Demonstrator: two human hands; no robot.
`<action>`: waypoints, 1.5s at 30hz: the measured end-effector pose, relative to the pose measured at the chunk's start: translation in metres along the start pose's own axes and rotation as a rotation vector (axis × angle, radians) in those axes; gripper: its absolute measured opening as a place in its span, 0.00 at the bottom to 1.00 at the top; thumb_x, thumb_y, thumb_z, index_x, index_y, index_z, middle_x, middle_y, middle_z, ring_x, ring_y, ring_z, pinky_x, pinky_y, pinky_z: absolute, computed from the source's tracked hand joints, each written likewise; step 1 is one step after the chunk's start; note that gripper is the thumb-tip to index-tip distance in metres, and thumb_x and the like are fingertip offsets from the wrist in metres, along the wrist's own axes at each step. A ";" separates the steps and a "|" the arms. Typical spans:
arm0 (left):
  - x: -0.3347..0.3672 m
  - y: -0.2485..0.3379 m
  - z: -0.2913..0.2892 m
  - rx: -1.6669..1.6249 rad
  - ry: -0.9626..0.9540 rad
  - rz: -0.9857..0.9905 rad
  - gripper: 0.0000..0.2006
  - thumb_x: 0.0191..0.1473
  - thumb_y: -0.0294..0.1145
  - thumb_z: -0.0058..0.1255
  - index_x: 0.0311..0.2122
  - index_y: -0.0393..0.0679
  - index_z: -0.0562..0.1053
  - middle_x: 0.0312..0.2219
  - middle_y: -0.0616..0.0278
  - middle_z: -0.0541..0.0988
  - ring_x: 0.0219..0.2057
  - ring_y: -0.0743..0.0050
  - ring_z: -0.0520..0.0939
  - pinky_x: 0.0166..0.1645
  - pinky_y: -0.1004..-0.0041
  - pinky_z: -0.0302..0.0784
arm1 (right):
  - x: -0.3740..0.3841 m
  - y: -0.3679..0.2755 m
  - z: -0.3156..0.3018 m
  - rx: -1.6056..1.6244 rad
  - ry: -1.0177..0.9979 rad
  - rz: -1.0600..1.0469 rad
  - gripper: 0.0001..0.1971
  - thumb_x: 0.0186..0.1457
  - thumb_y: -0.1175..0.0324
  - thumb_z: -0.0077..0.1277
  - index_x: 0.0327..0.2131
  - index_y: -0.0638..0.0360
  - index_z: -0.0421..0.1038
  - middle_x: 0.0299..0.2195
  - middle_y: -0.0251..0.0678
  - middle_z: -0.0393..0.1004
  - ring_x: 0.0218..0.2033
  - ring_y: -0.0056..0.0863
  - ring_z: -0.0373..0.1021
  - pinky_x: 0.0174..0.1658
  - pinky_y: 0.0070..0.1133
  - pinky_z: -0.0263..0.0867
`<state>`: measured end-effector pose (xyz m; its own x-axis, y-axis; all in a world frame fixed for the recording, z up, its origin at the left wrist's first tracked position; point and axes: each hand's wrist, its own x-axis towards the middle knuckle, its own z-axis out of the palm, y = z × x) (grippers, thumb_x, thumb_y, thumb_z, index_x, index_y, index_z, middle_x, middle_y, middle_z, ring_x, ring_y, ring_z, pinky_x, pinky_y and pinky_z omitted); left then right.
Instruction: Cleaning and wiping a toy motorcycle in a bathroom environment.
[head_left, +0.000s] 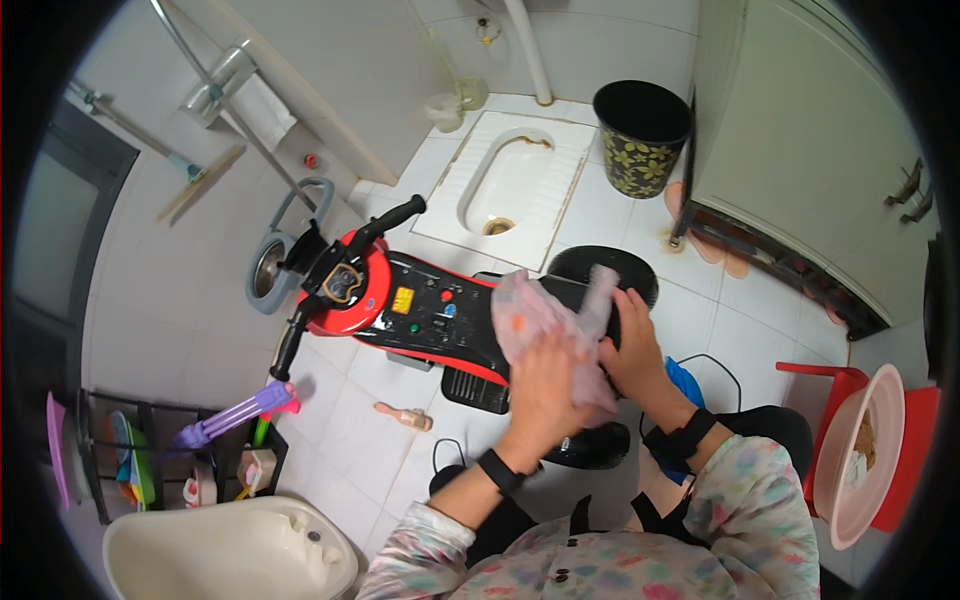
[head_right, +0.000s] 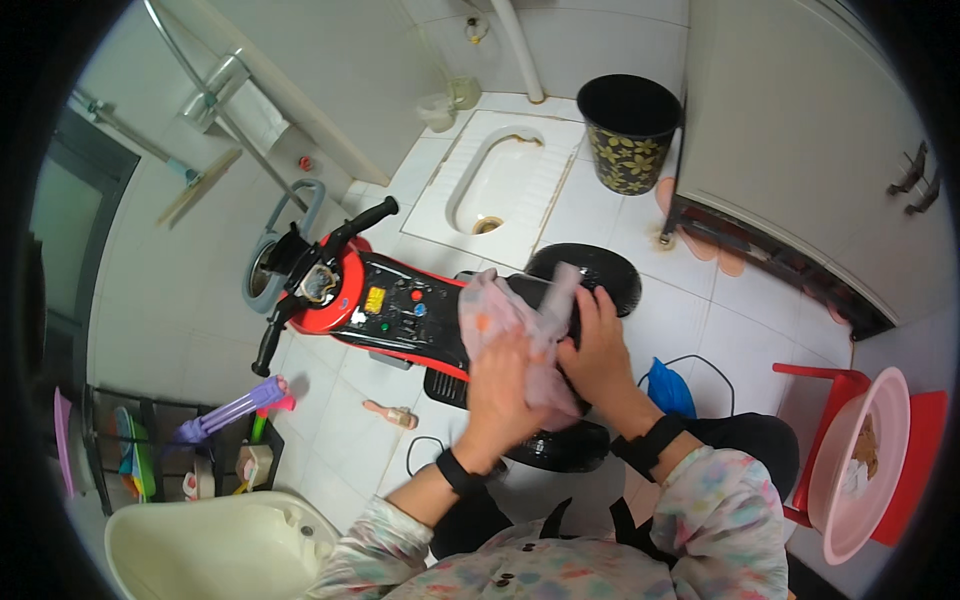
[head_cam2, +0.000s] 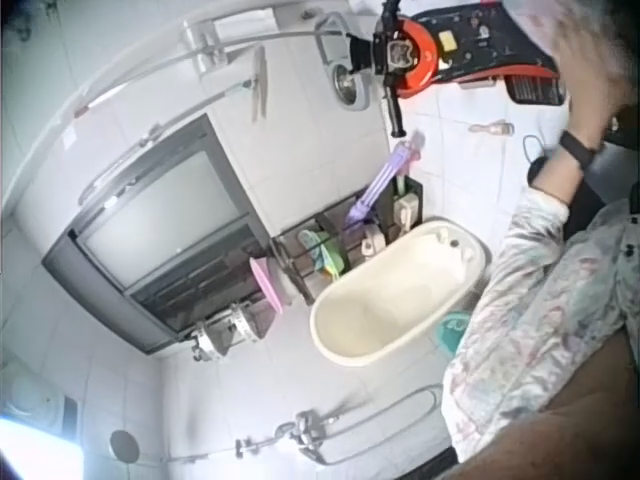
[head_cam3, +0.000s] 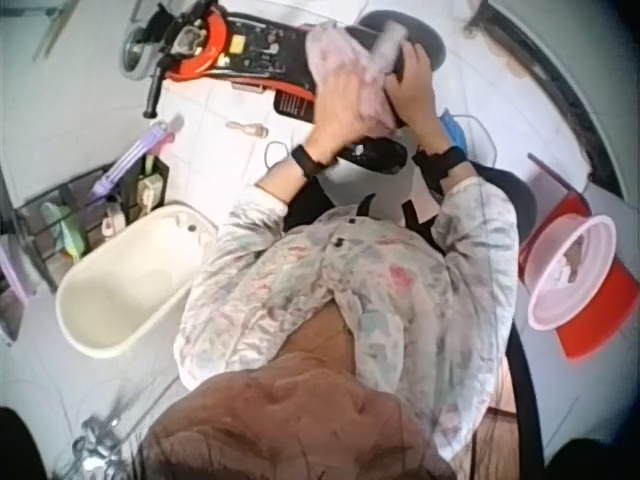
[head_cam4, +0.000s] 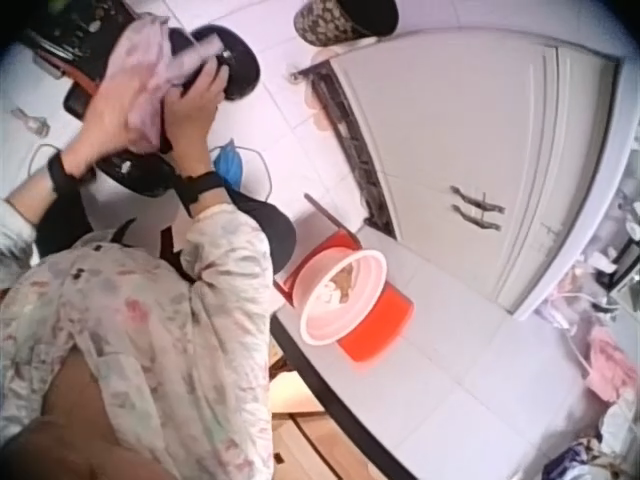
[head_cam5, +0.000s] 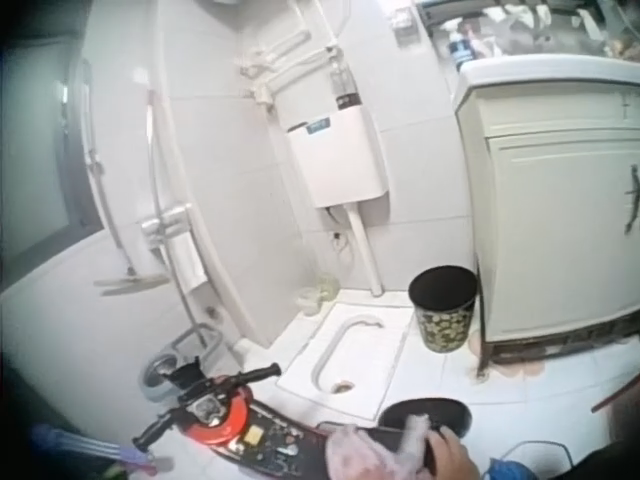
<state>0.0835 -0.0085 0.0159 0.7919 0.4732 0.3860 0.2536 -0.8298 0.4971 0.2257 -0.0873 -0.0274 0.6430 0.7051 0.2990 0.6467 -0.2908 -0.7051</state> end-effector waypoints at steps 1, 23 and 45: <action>-0.009 0.006 0.003 -0.013 0.018 -0.029 0.35 0.23 0.33 0.64 0.45 0.39 0.66 0.48 0.46 0.66 0.51 0.48 0.67 0.58 0.52 0.57 | -0.001 0.001 -0.001 0.016 -0.029 0.015 0.34 0.43 0.69 0.48 0.57 0.60 0.52 0.56 0.60 0.50 0.54 0.57 0.54 0.57 0.38 0.54; 0.015 -0.072 -0.008 0.246 0.238 -0.161 0.25 0.31 0.32 0.59 0.40 0.43 0.68 0.34 0.57 0.71 0.42 0.51 0.70 0.48 0.58 0.64 | 0.011 -0.009 -0.011 0.103 -0.194 0.032 0.33 0.44 0.71 0.44 0.57 0.64 0.51 0.58 0.59 0.49 0.61 0.52 0.47 0.62 0.32 0.45; -0.001 -0.080 -0.014 0.138 0.221 -0.145 0.27 0.28 0.31 0.60 0.40 0.41 0.67 0.32 0.53 0.70 0.35 0.50 0.71 0.38 0.59 0.68 | 0.020 -0.008 -0.027 -0.085 -0.379 0.060 0.42 0.45 0.70 0.50 0.62 0.61 0.38 0.59 0.67 0.40 0.60 0.59 0.46 0.58 0.34 0.52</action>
<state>0.0542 0.0619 -0.0133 0.6056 0.6299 0.4863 0.4400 -0.7742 0.4550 0.2442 -0.0883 0.0013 0.4939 0.8695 -0.0106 0.6548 -0.3799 -0.6534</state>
